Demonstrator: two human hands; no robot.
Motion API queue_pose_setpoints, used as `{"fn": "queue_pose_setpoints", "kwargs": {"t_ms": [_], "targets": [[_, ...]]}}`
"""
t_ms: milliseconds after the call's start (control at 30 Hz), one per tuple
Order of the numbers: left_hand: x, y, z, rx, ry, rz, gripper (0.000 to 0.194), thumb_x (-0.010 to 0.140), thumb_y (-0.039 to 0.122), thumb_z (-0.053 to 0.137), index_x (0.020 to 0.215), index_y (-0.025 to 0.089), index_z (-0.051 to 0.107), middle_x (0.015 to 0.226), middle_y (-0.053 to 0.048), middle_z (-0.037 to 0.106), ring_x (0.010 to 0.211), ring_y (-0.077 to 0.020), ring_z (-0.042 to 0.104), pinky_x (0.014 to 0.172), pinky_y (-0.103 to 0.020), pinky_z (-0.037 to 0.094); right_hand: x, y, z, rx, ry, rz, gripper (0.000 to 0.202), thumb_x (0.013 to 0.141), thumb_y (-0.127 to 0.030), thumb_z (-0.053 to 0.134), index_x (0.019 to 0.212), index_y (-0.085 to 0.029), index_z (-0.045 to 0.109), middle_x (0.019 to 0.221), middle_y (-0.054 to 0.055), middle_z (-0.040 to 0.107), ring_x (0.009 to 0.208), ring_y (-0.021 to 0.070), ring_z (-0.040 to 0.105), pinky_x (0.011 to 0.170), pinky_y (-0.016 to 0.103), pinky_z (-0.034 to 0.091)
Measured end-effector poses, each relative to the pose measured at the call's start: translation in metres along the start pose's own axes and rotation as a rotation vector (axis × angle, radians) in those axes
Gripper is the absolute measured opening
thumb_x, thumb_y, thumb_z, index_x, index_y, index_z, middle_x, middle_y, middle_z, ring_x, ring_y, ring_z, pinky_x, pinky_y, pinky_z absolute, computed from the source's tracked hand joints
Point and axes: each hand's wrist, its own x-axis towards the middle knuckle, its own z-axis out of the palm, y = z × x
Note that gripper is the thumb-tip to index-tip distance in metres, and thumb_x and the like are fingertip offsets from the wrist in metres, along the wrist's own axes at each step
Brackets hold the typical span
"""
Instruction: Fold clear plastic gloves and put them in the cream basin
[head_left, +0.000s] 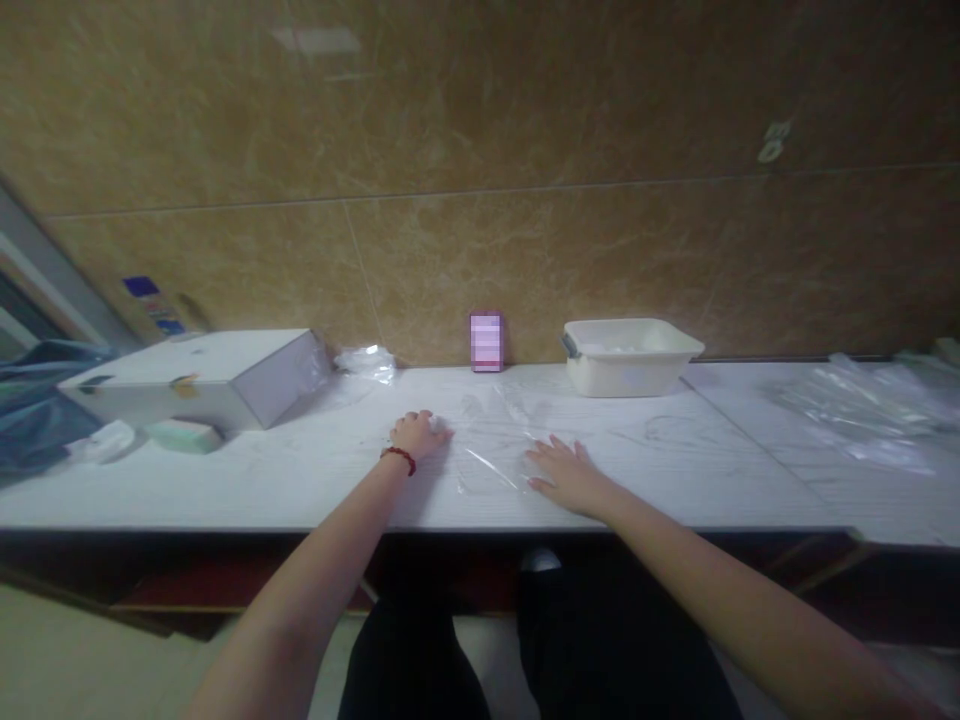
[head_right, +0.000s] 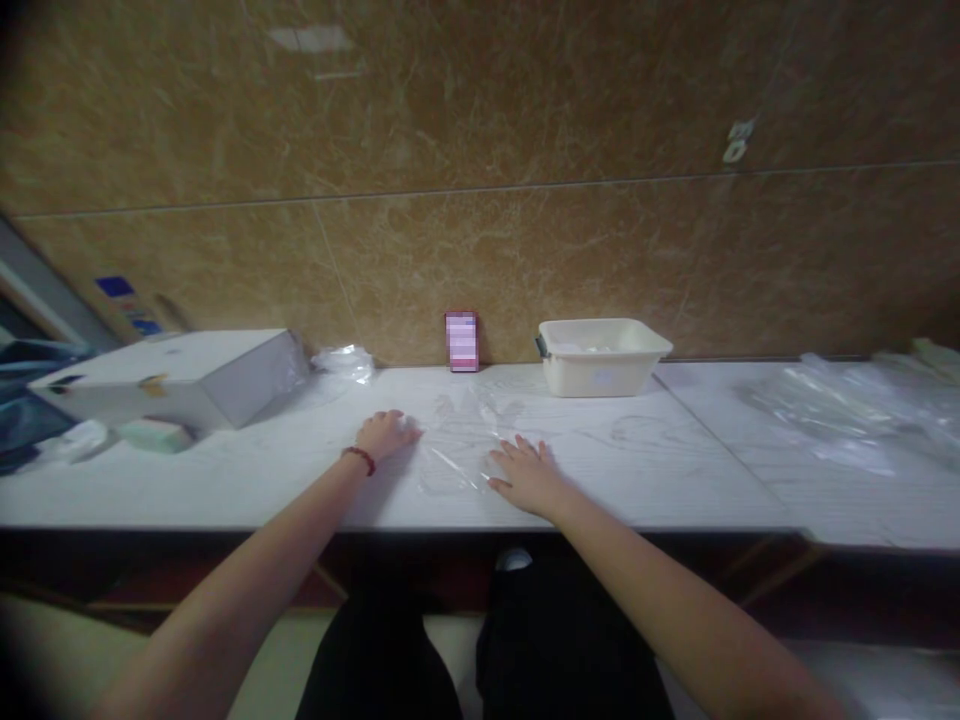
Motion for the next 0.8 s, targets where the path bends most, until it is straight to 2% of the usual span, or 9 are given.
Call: {"fn": "queue_pose_setpoints", "kwargs": {"t_ms": [167,300,400,533,567,633,700,733,800], "targets": [[0.006,-0.005,0.000,-0.144,-0.017,0.069,0.056,0.067,0.055,0.044,0.108,0.017,0.047,0.102,-0.012,0.054,0.095,-0.0226,0.050,0.078,-0.030,0.036,0.000,-0.003,0.002,0.003,0.005,0.029,0.055,0.076,-0.053,0.028,0.124,-0.027,0.030,0.133,0.004,0.023,0.122,0.0285,0.007,0.091,0.056,0.001],[0.009,-0.012,-0.007,-0.268,-0.014,0.073,0.040,0.075,0.043,0.039,0.097,0.013,0.055,0.095,-0.009,0.060,0.087,-0.0168,0.054,0.072,-0.022,0.039,-0.001,-0.006,0.005,0.009,0.005,0.057,0.057,0.076,-0.055,0.025,0.125,-0.027,0.027,0.134,0.004,0.019,0.122,0.0279,0.005,0.091,0.055,0.001],[0.009,-0.017,-0.014,-0.272,0.004,0.064,0.035,0.080,0.034,0.032,0.087,0.013,0.059,0.087,-0.008,0.062,0.080,-0.0165,0.056,0.067,-0.023,0.039,-0.002,-0.006,0.007,0.013,0.017,0.065,0.057,0.076,-0.056,0.024,0.125,-0.027,0.027,0.135,0.004,0.019,0.122,0.0278,0.005,0.092,0.054,0.002],[-0.009,-0.010,-0.018,-0.242,0.031,0.092,0.045,0.081,0.037,0.027,0.067,0.013,0.062,0.071,-0.010,0.062,0.073,-0.0198,0.056,0.066,-0.028,0.039,-0.002,-0.008,0.008,0.029,0.052,0.076,0.057,0.075,-0.056,0.025,0.124,-0.027,0.029,0.134,0.004,0.021,0.122,0.0289,0.007,0.092,0.054,0.002],[-0.019,-0.003,-0.018,-0.219,0.066,0.165,0.044,0.081,0.037,0.028,0.064,0.013,0.061,0.071,-0.010,0.061,0.074,-0.0200,0.055,0.069,-0.029,0.038,-0.002,-0.008,0.008,0.033,0.053,0.081,0.057,0.075,-0.056,0.026,0.124,-0.027,0.030,0.134,0.003,0.022,0.122,0.0291,0.007,0.092,0.054,0.002],[-0.044,0.014,-0.016,-0.235,0.114,0.406,0.031,0.078,0.033,0.037,0.071,0.014,0.061,0.078,-0.009,0.060,0.079,-0.0183,0.053,0.073,-0.028,0.038,-0.001,-0.009,0.009,0.041,0.049,0.094,0.057,0.075,-0.056,0.027,0.124,-0.027,0.030,0.133,0.003,0.022,0.122,0.0296,0.007,0.091,0.055,0.003],[-0.071,0.031,-0.013,-0.304,0.013,0.710,0.021,0.076,0.029,0.043,0.085,0.017,0.058,0.087,-0.005,0.058,0.083,-0.0150,0.052,0.077,-0.025,0.038,-0.001,-0.009,0.010,0.049,0.053,0.098,0.056,0.075,-0.056,0.028,0.124,-0.028,0.030,0.133,0.003,0.022,0.121,0.0297,0.007,0.091,0.055,0.004],[-0.083,0.038,-0.012,-0.321,-0.019,0.788,0.023,0.076,0.030,0.045,0.091,0.018,0.056,0.090,-0.005,0.057,0.085,-0.0147,0.051,0.078,-0.026,0.038,-0.001,-0.009,0.010,0.055,0.060,0.098,0.056,0.075,-0.056,0.028,0.123,-0.028,0.031,0.133,0.003,0.023,0.121,0.0297,0.008,0.091,0.055,0.004],[-0.102,0.044,-0.013,-0.337,-0.024,0.800,0.026,0.072,0.032,0.050,0.095,0.019,0.054,0.093,-0.005,0.056,0.086,-0.0155,0.050,0.079,-0.027,0.038,-0.003,-0.008,0.008,0.070,0.090,0.092,0.055,0.075,-0.055,0.030,0.123,-0.028,0.033,0.132,0.004,0.025,0.121,0.0292,0.009,0.091,0.055,0.005]]}}
